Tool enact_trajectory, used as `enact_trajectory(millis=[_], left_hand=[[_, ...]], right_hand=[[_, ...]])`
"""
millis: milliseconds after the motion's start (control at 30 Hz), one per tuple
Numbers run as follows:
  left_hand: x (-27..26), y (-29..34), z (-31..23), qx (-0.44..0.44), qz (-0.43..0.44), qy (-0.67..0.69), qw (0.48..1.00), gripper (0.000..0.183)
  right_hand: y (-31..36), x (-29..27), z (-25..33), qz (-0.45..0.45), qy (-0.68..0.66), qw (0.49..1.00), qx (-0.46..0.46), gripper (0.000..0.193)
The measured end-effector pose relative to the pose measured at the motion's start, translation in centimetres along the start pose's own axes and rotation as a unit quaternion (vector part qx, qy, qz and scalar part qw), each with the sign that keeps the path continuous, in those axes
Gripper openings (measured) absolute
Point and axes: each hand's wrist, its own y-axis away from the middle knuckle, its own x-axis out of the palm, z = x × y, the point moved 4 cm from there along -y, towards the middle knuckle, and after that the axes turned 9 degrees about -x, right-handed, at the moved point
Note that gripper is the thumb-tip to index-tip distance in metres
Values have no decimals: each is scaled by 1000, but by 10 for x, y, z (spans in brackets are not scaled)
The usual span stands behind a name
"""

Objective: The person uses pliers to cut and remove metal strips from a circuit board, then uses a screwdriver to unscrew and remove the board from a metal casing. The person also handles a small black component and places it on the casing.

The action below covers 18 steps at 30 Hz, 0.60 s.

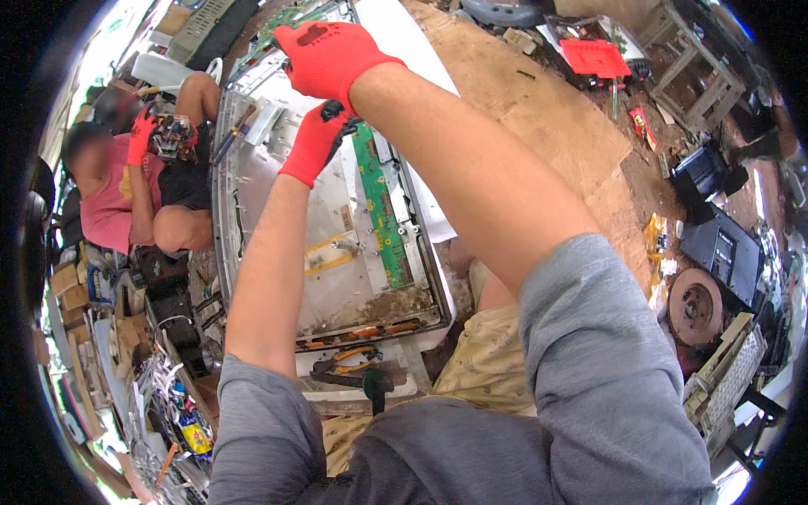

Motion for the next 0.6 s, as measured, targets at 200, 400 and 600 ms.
enact_trajectory(millis=[200, 400, 600], left_hand=[[6, -1, -3, 18, -25, -45, 999, 27], [4, -3, 6, 32, -33, -12, 999, 26], [4, -4, 9, 41, -24, -2, 999, 27]], right_hand=[[-3, 10, -11, -33, -5, 999, 13, 33], [-7, 14, -14, -85, -73, 993, -40, 24], [-6, 14, -15, -77, -68, 994, -34, 25]])
